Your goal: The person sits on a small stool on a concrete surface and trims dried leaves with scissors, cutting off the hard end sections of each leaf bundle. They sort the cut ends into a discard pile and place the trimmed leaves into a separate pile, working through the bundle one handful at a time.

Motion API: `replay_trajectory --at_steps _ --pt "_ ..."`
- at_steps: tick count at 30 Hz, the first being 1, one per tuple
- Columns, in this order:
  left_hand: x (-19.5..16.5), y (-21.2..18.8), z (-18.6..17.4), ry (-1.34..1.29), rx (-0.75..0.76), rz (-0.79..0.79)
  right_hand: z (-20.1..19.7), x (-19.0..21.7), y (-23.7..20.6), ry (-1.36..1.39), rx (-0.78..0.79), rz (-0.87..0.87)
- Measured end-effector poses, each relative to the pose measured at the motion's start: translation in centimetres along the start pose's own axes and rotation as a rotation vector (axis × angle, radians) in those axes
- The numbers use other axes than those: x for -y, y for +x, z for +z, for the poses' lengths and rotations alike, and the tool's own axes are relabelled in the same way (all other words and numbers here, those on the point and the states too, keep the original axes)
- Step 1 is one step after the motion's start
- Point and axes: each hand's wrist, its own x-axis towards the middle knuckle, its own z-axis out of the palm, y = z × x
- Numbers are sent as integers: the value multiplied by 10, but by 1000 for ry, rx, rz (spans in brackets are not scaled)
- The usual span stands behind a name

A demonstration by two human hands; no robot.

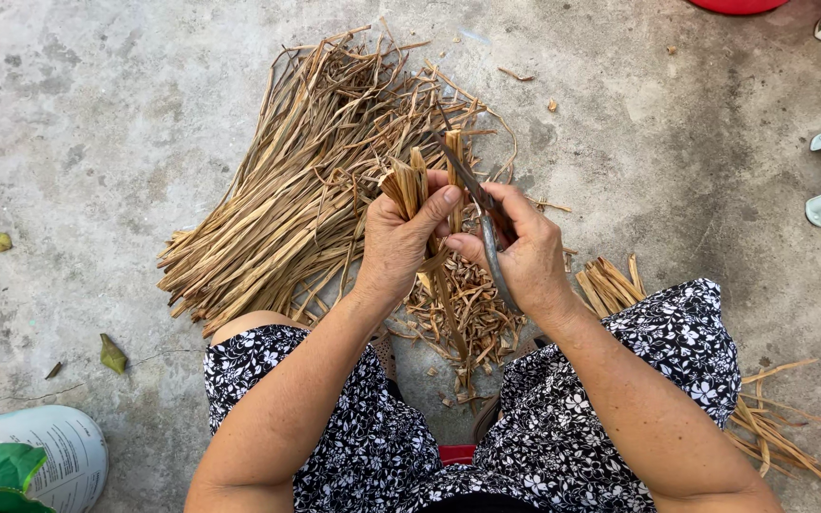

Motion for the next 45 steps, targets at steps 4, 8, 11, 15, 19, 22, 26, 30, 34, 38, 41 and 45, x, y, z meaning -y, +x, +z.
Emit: replay_trajectory --at_steps 4,8,11,15,19,22,26,30,34,38,41,45 --pt "-1 -1 -1 2 -1 -13 0 3 -1 117 26 30" --pt "-3 -1 -1 21 7 4 -1 2 -1 103 32 49" --pt "-3 -1 0 43 34 16 1 -1 0 181 21 63" --pt "-1 1 0 -20 99 -2 3 -5 2 258 -59 17" --pt "4 3 4 217 60 24 2 -9 -1 369 -107 -131" --pt "6 1 10 487 11 30 2 -9 -4 422 -82 -218" --pt "4 -8 20 731 107 370 7 -6 -3 403 -93 -244" --pt "-1 -14 27 766 175 282 4 -6 4 515 -106 -147" --pt "-9 -8 20 412 384 177 -10 -9 11 589 -72 -50" --pt "-8 -6 19 182 439 62 -19 -12 17 563 -74 -47" --pt "-5 -7 24 414 378 28 -18 -12 16 473 -73 -46" --pt "-7 -3 24 594 232 29 -15 -9 8 452 -220 -188"
